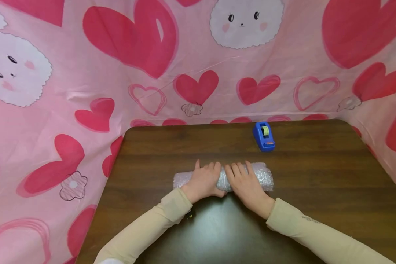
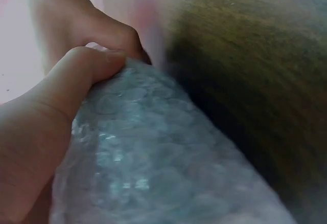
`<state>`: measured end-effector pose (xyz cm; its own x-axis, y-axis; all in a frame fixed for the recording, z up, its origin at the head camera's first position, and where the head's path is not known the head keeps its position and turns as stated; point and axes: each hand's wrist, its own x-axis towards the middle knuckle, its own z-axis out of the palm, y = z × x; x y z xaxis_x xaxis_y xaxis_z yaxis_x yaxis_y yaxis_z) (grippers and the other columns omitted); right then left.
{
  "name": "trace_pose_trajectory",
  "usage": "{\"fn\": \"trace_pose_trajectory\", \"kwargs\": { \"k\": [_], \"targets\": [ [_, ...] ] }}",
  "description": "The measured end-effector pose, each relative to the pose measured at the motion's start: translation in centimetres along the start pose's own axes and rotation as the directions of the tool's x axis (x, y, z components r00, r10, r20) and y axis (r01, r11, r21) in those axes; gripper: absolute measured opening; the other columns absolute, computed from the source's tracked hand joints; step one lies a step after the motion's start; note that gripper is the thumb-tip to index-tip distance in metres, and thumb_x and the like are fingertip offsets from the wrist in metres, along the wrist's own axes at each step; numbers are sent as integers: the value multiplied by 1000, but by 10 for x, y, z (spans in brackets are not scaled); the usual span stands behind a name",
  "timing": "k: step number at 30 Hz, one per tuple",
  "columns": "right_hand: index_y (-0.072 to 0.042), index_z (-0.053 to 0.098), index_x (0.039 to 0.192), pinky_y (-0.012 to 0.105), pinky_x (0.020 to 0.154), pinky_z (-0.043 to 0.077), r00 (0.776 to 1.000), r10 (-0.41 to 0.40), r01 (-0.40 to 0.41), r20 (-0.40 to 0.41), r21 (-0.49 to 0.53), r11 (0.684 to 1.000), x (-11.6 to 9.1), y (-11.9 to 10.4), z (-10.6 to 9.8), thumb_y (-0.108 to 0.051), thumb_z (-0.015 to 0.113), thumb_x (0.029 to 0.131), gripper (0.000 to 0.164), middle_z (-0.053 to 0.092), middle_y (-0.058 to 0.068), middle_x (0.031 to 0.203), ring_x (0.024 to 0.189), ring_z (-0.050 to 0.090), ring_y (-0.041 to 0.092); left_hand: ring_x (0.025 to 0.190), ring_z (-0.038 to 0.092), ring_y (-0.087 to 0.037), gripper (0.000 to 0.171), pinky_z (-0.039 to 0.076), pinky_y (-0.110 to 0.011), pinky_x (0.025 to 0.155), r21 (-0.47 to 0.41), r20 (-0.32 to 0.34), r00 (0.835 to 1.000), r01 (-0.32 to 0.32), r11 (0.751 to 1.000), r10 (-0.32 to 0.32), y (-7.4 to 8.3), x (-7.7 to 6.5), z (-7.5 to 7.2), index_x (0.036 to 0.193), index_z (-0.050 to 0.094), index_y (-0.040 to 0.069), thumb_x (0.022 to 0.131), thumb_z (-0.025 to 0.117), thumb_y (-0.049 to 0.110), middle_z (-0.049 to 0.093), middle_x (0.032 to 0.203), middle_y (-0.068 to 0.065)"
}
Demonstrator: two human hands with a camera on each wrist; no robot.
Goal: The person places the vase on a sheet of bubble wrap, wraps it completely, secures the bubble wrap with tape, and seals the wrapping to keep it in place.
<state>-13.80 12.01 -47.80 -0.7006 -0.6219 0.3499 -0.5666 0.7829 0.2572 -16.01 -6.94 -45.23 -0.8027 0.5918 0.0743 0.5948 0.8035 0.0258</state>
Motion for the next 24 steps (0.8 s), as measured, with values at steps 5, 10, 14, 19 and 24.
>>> {"fn": "trace_pose_trajectory", "kwargs": {
  "k": [5, 10, 14, 19, 24],
  "targets": [
    [2, 55, 128, 61, 100, 49, 1000, 12, -12, 15, 45, 999, 0, 6, 5, -27, 98, 65, 81, 62, 21, 114, 105, 62, 38, 103, 71, -26, 90, 48, -63, 103, -47, 17, 999, 36, 998, -35, -1, 0, -1, 128, 56, 3, 70, 87, 64, 70, 115, -12],
    [1, 53, 133, 63, 103, 47, 996, 19, -29, 89, 119, 992, 4, 12, 5, -32, 101, 61, 93, 61, 20, 120, 111, 61, 38, 109, 70, -29, 106, 48, -60, 104, -29, 48, 997, 64, 998, -63, -3, -1, -1, 135, 54, 2, 61, 93, 67, 70, 122, -13],
    [-1, 52, 132, 64, 103, 45, 994, -3, -15, 105, 169, 986, 8, 16, 6, -31, 102, 62, 91, 60, 19, 121, 113, 59, 38, 96, 71, -31, 94, 51, -59, 98, -50, 78, 992, 101, 994, -97, -4, -1, -3, 122, 55, 5, 58, 98, 59, 71, 105, -12],
    [-2, 52, 133, 65, 103, 44, 994, -24, 1, 107, 209, 978, 9, 23, 9, -28, 102, 60, 92, 60, 18, 123, 115, 58, 38, 89, 71, -29, 78, 55, -52, 86, -70, 117, 986, 127, 989, -118, -4, 2, -3, 118, 54, 5, 66, 100, 40, 71, 98, -11],
    [-3, 51, 137, 67, 104, 42, 991, -38, 6, 126, 242, 970, 11, 27, 11, -28, 103, 61, 95, 60, 17, 126, 117, 57, 38, 87, 73, -27, 84, 53, -52, 93, -86, 155, 975, 174, 981, -160, -6, 3, -2, 129, 51, 2, 68, 98, 37, 74, 98, -11]
  ]
}}
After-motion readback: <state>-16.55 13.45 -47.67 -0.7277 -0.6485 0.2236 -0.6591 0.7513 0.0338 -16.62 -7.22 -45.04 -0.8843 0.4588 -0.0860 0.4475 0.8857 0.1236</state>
